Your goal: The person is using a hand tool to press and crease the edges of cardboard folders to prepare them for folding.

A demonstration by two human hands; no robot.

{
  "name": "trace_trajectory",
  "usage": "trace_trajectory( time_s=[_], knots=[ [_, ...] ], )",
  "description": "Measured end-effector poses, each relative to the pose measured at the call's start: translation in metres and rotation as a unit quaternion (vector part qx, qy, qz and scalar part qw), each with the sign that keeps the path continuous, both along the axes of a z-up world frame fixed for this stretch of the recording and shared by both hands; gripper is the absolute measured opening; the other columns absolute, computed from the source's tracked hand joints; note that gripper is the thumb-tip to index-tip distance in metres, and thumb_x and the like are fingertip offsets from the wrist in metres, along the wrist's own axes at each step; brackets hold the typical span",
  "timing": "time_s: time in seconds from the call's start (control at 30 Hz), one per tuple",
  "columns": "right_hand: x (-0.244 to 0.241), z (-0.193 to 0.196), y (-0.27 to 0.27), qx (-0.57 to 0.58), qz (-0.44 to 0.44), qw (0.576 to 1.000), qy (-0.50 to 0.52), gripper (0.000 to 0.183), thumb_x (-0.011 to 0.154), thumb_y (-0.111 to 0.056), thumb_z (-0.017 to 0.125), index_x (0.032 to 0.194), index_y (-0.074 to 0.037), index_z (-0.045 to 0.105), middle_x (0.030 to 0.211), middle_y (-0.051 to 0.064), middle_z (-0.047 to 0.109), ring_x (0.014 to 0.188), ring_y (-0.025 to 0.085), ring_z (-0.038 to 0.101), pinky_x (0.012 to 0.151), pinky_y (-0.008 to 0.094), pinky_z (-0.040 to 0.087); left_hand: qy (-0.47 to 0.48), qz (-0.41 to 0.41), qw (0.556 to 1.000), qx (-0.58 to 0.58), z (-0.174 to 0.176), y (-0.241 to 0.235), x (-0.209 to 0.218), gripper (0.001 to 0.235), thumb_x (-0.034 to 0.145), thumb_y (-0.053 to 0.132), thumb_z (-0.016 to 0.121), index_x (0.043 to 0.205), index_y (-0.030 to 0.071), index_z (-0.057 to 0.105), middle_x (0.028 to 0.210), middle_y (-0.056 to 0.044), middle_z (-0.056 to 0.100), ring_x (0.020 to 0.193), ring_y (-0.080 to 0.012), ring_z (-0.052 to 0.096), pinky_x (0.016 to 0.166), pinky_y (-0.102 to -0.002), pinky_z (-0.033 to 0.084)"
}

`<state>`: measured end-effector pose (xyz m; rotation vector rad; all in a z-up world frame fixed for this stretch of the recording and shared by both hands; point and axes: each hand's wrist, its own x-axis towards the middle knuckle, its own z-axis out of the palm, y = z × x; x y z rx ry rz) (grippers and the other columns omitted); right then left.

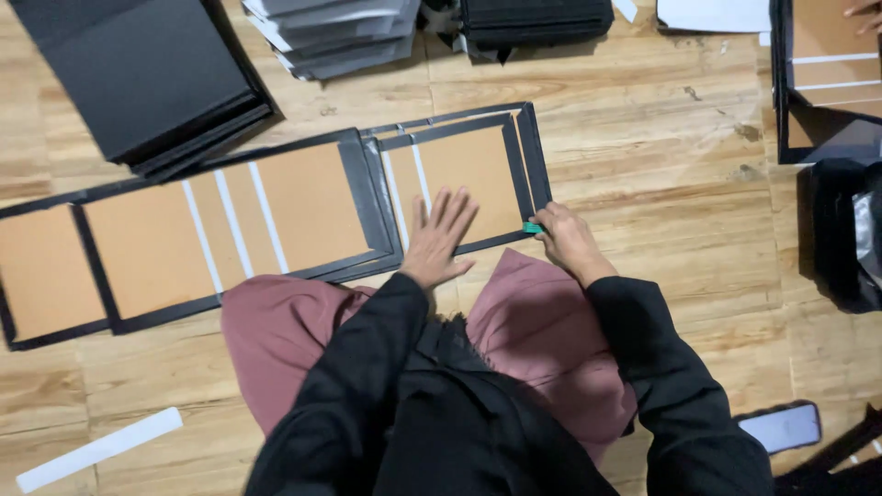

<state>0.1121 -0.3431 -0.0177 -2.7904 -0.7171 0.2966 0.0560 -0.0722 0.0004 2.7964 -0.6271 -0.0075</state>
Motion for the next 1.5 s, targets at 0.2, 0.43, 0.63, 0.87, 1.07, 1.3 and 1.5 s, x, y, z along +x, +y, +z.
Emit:
trace_trajectory(
  time_s=[0.2,0.43,0.63,0.87,1.07,1.3,1.5],
  knots=[
    [-0.01,0.039,0.02,0.176,-0.108,0.978,-0.024,0.028,0.083,-0.009,0.058,0.108,0.001,0.05,0.093,0.02,0.047,0.091,0.041,0.051,0.078,0.048,0.042,0.055,0.098,0.983,0.143,0.024,0.09,-0.039,0.106,0.058,0.047,0.073,0.143,0.019,0.015,0.148,-0.011,0.008,0.133,-0.0394,0.01,0.101,-0.062,0.017],
    [-0.055,0.022,0.12,0.462,-0.37,0.763,0.26,0.026,0.074,-0.026,0.054,0.096,-0.012,0.057,0.064,0.003,0.056,0.043,0.01,0.05,0.032,0.019,0.038,-0.021,0.11,0.979,0.17,-0.023,0.094,-0.052,0.114,0.05,0.043,0.071,0.143,0.011,0.013,0.129,-0.025,0.038,0.116,-0.0474,0.04,0.076,-0.055,0.048],
    [-0.076,0.012,0.224,0.41,-0.374,0.766,0.324,0.016,0.074,-0.026,0.059,0.076,-0.01,0.058,0.049,0.007,0.058,0.024,0.008,0.036,0.02,0.022,0.028,-0.275,0.068,0.948,0.146,-0.03,0.098,-0.058,0.074,0.058,0.03,0.062,0.126,0.007,0.047,0.105,-0.022,0.059,0.088,-0.0399,0.06,0.054,-0.036,0.054],
    [-0.055,-0.021,0.244,0.474,-0.393,0.735,0.284,0.014,0.071,-0.011,0.066,0.078,-0.002,0.058,0.043,0.003,0.044,0.027,0.009,0.037,0.023,0.023,0.03,-0.307,0.105,0.937,0.128,-0.006,0.101,-0.062,0.058,0.068,0.025,0.058,0.124,0.018,0.048,0.111,-0.009,0.057,0.093,-0.026,0.06,0.06,-0.029,0.054],
    [-0.035,0.004,0.224,0.453,-0.382,0.78,0.201,0.013,0.064,-0.014,0.073,0.072,-0.009,0.063,0.051,0.003,0.048,0.043,0.011,0.043,0.042,0.022,0.034,-0.221,0.106,0.964,0.104,0.012,0.104,-0.062,0.071,0.068,0.036,0.061,0.133,0.02,0.037,0.13,-0.013,0.039,0.114,-0.0352,0.042,0.092,-0.053,0.034],
    [0.029,-0.042,0.082,0.364,-0.385,0.845,0.072,0.016,0.065,-0.017,0.076,0.076,-0.012,0.066,0.061,0.001,0.056,0.056,0.01,0.052,0.054,0.019,0.04,-0.139,0.217,0.959,0.119,-0.018,0.109,-0.053,0.062,0.07,0.052,0.058,0.108,0.002,0.059,0.139,-0.017,0.032,0.127,-0.0393,0.028,0.097,-0.061,0.022],
    [0.015,-0.026,0.072,0.247,-0.341,0.907,0.027,0.013,0.07,-0.022,0.075,0.076,-0.017,0.065,0.063,0.004,0.06,0.065,0.022,0.059,0.061,0.03,0.044,-0.082,0.129,0.978,0.139,0.015,0.075,-0.047,0.08,0.066,0.058,0.059,0.129,0.013,0.041,0.14,-0.012,0.031,0.13,-0.0351,0.024,0.102,-0.061,0.016]
  ],
)
